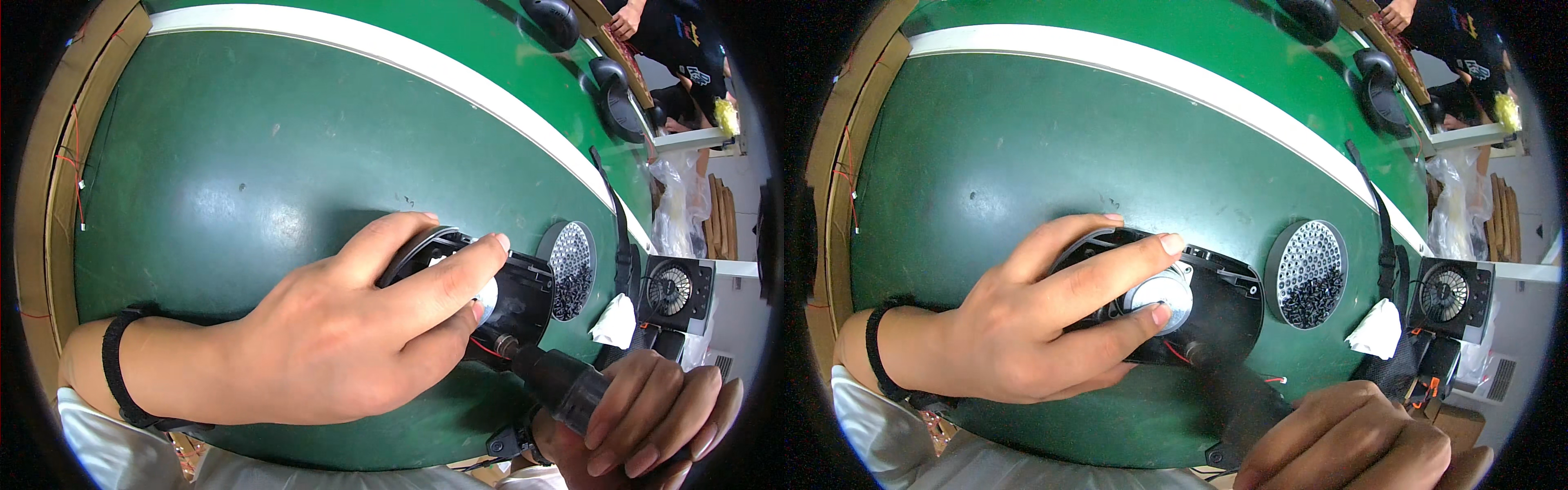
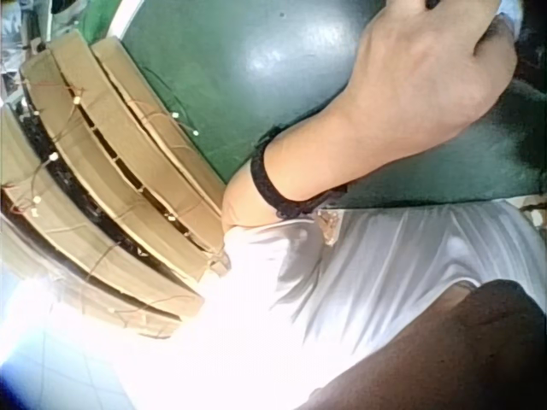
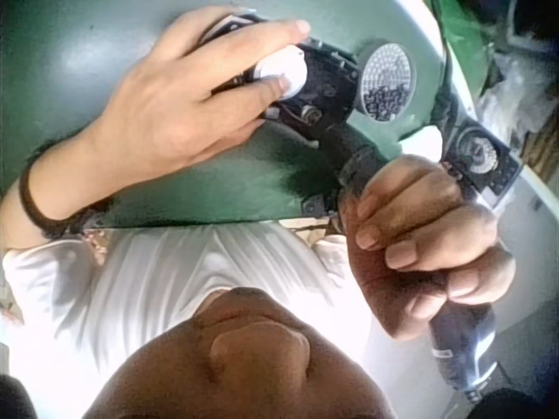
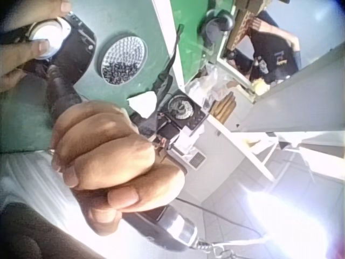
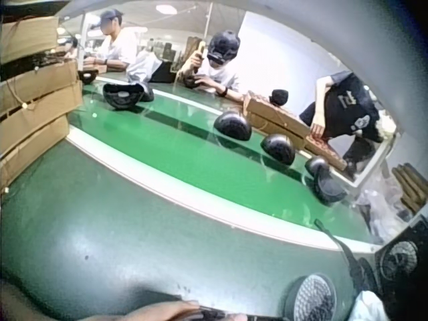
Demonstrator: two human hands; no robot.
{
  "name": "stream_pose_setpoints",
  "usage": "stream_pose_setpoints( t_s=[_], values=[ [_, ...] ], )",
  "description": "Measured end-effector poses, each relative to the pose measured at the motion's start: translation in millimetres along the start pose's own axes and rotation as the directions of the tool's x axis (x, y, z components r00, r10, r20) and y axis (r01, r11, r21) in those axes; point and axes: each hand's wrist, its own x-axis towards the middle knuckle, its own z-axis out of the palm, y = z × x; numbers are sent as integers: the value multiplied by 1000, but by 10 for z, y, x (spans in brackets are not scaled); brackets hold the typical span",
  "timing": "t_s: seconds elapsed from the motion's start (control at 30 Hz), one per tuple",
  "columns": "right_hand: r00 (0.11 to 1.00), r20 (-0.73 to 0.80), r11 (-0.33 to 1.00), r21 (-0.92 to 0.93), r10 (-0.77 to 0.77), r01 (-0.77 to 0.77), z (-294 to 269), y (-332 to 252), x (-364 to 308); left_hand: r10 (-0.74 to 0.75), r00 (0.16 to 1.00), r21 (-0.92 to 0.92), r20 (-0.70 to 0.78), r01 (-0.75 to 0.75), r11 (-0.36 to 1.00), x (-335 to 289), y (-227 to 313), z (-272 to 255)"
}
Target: Using an electric screwdriver to fasten components inside a plastic electronic housing on an assembly line.
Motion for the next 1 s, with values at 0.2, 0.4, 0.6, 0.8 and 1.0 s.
stream_pose_setpoints(
  t_s=[0.2, 0.4, 0.6, 0.8, 1.0],
  values=[
    [999, -23, 999, 16, -33, 33, 31, 43, -11, 1, 1000, -13, -7, -1, 1000, 8, -8, 17],
    [1000, 22, 1000, 1, -19, 19, 33, 52, 10, 5, 1000, -9, -16, -5, 1000, 2, -12, 6],
    [993, -98, 997, -23, -69, 67, 139, 171, 82, 28, 1000, -8, -1, -28, 1000, 40, -23, 3],
    [988, 149, 997, 65, -49, 39, -28, 219, 214, 5, 999, 13, 49, -6, 1000, 31, -46, -67],
    [878, -284, 922, -79, -385, 379, -125, -11, 122, 35, 998, -81, 52, -31, 996, 49, -101, -92]
  ],
)
